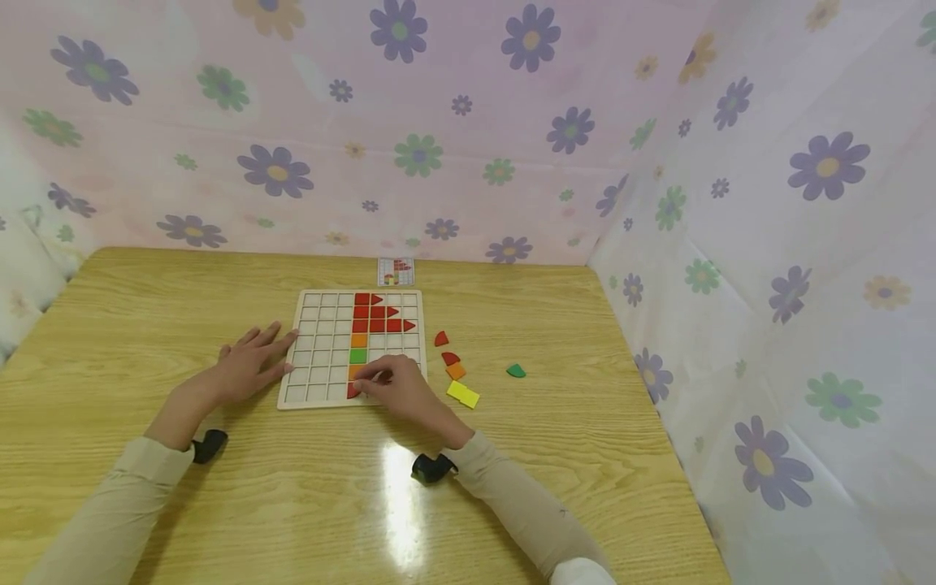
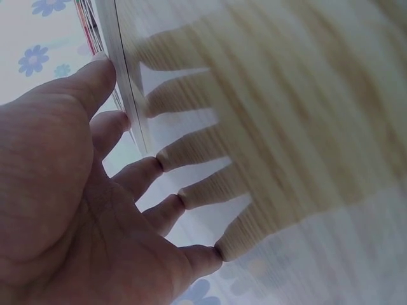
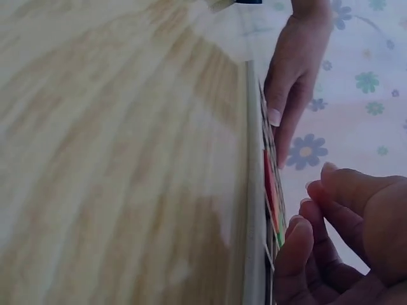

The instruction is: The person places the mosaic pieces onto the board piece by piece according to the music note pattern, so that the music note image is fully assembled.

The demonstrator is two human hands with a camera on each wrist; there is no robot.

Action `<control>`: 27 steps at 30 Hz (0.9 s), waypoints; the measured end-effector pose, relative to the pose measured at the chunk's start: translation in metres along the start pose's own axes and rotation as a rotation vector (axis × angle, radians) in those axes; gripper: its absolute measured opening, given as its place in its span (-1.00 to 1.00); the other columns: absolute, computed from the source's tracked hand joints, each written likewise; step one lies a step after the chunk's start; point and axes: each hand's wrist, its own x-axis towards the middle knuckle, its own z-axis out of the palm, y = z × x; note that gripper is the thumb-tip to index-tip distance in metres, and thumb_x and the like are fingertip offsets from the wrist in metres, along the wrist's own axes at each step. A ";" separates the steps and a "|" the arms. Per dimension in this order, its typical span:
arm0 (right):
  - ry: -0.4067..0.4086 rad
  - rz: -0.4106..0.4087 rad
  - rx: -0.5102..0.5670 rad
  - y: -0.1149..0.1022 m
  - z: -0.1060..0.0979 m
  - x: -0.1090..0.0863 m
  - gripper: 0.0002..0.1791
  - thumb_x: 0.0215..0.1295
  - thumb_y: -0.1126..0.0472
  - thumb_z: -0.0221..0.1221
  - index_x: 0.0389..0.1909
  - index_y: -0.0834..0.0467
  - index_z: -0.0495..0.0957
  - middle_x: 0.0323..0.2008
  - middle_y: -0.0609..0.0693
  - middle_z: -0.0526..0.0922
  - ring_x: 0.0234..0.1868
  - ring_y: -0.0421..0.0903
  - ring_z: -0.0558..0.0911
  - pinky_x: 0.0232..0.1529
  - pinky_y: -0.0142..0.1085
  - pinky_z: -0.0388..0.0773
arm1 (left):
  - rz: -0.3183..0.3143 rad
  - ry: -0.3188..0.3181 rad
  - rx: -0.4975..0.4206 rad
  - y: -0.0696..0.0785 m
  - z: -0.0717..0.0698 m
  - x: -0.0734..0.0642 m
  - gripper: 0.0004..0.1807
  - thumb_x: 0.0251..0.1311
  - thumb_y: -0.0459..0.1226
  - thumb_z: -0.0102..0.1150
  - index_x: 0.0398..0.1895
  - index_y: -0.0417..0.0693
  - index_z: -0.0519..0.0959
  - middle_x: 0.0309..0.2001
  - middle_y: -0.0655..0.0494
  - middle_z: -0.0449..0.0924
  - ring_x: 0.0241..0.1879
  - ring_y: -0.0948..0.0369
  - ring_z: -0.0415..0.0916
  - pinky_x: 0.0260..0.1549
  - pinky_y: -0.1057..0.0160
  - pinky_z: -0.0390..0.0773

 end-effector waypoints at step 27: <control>-0.077 0.357 -0.220 0.030 -0.119 -0.045 -0.80 0.04 0.27 0.54 -0.41 0.22 0.69 -0.47 -0.01 0.62 -0.43 -0.13 0.52 -0.34 -0.30 0.49 | 0.008 0.018 0.008 0.001 0.004 0.000 -0.30 0.55 -0.06 0.01 0.60 -0.17 0.13 0.57 -0.43 -0.12 0.49 -0.51 -0.23 0.20 -0.68 -0.16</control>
